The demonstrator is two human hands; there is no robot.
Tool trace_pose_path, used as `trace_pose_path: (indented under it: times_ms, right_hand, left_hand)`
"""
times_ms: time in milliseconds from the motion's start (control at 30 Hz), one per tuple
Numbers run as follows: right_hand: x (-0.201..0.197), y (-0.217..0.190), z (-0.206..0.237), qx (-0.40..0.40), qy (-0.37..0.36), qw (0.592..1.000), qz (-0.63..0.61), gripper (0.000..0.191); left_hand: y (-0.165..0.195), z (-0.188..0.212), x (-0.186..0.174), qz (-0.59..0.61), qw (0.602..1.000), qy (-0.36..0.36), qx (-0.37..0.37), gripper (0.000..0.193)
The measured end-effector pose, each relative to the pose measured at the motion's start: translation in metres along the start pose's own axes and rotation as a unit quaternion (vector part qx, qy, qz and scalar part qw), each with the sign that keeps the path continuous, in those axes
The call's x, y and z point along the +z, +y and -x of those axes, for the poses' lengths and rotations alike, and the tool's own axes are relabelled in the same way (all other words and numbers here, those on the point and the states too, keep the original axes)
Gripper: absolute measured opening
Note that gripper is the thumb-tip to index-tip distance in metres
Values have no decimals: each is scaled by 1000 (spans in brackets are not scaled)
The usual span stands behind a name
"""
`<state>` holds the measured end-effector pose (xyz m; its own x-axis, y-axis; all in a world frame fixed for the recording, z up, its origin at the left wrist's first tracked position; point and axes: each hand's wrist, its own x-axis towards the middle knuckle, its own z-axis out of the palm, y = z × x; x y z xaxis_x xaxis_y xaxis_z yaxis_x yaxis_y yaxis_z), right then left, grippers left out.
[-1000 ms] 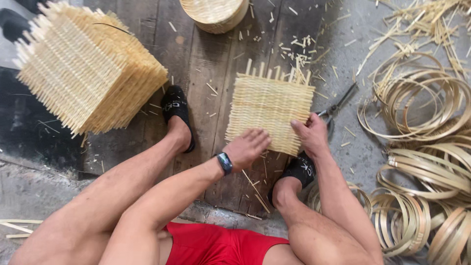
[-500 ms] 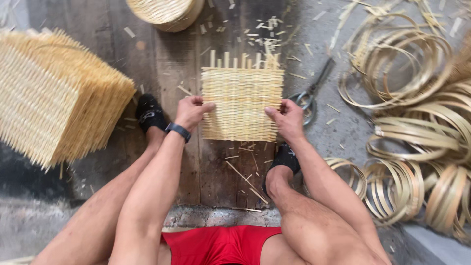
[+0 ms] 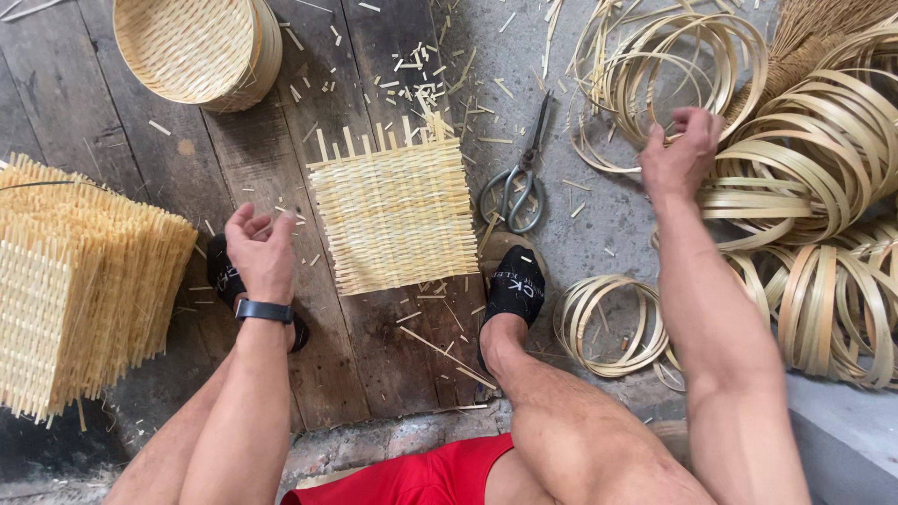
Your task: The person sits on the floor assembling woven bamboo basket trays. They bend a thin bamboo rim hoop around a square woven mat, press the mat into a round wooden mold, trim the protruding strip ends with scissors, and set finished round trays aside.
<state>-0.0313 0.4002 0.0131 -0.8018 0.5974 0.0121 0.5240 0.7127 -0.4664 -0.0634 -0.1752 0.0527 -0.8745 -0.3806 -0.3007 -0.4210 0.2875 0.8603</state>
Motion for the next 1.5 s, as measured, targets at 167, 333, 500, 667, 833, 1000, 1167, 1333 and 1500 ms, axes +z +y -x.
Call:
trace_pose_path:
  times_ms: [167, 333, 500, 667, 833, 1000, 1167, 1333, 1500]
  right_hand:
    - [37, 0, 11, -200, -153, 953, 170, 21]
    - [57, 9, 40, -206, -100, 923, 310, 13]
    - [22, -18, 54, -316, -73, 935, 144, 12]
    - [-45, -120, 109, -406, -64, 907, -94, 11]
    - [-144, -221, 147, -538, -77, 830, -126, 36]
    - [-205, -263, 117, -593, -20, 796, -115, 37]
    - [-213, -287, 127, -598, -165, 770, -150, 19]
    - [-217, -322, 145, -708, -118, 688, -106, 15]
    - [-210, -346, 166, -721, -50, 688, -67, 14]
  left_hand:
    - [16, 10, 7, 10, 999, -2, 45, 58]
    - [47, 34, 18, -14, 988, -7, 154, 49]
    - [82, 64, 42, -64, 968, -63, 233, 21]
    - [130, 100, 125, 65, 956, -259, 120, 40]
    - [177, 133, 143, 404, 858, -290, -129, 32]
    - [195, 158, 90, 373, 811, -428, -138, 22]
    - [211, 155, 40, 333, 805, -462, -163, 32]
    - [229, 146, 19, 287, 802, -481, -208, 55]
    - [232, 154, 10, 241, 857, -417, -185, 71]
